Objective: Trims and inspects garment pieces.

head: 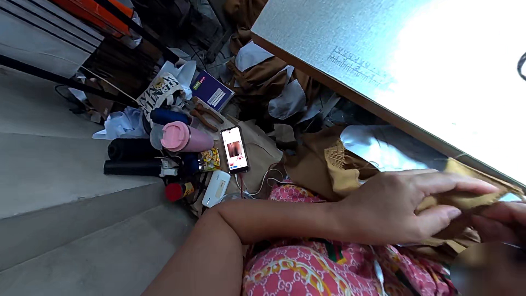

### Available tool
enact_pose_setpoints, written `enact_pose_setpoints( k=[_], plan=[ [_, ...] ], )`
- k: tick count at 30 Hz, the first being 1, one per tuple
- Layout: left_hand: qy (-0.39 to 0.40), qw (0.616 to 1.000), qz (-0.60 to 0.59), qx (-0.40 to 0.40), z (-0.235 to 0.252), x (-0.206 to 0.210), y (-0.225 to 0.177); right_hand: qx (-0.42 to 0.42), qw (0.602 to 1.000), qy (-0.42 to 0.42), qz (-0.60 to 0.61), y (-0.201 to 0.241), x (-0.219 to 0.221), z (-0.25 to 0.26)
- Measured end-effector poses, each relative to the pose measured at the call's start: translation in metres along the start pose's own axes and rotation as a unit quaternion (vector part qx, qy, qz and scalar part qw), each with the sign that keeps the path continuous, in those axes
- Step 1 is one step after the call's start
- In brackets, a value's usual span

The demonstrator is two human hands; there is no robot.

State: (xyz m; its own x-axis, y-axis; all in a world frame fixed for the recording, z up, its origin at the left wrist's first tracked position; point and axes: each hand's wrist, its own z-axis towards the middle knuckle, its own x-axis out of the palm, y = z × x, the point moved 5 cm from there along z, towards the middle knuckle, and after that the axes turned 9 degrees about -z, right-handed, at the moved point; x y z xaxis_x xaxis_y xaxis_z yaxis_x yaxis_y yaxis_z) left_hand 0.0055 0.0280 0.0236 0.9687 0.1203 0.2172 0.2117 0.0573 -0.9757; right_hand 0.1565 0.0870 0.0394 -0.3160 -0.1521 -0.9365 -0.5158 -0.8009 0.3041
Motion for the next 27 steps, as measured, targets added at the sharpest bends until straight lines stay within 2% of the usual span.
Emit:
enact_pose_setpoints(
  k=[9,12,15,18,20,23,27],
  plan=[
    [-0.014,0.999,0.03,0.028,0.003,0.0,-0.001,-0.015,0.994,-0.061,-0.093,0.015,0.007,-0.002],
    [-0.008,0.999,0.029,0.037,0.004,0.001,0.002,0.007,0.992,-0.081,-0.094,0.002,0.007,0.003],
    [0.003,1.0,0.015,0.004,0.007,0.003,0.003,-0.011,0.987,-0.1,-0.125,0.019,0.003,0.008],
    [0.014,0.998,-0.002,-0.058,0.006,0.001,0.006,0.023,0.981,-0.135,-0.135,0.0,-0.004,0.017],
    [0.01,0.997,-0.004,-0.074,0.007,-0.002,0.008,0.019,0.983,-0.147,-0.106,0.0,-0.009,0.021],
    [-0.009,0.997,-0.015,-0.079,0.009,-0.003,0.01,0.023,0.992,-0.128,0.002,0.0,-0.01,0.021],
    [-0.04,0.996,-0.026,-0.07,0.007,-0.005,0.011,0.1,0.99,-0.07,0.066,-0.022,-0.013,0.024]
  ],
)
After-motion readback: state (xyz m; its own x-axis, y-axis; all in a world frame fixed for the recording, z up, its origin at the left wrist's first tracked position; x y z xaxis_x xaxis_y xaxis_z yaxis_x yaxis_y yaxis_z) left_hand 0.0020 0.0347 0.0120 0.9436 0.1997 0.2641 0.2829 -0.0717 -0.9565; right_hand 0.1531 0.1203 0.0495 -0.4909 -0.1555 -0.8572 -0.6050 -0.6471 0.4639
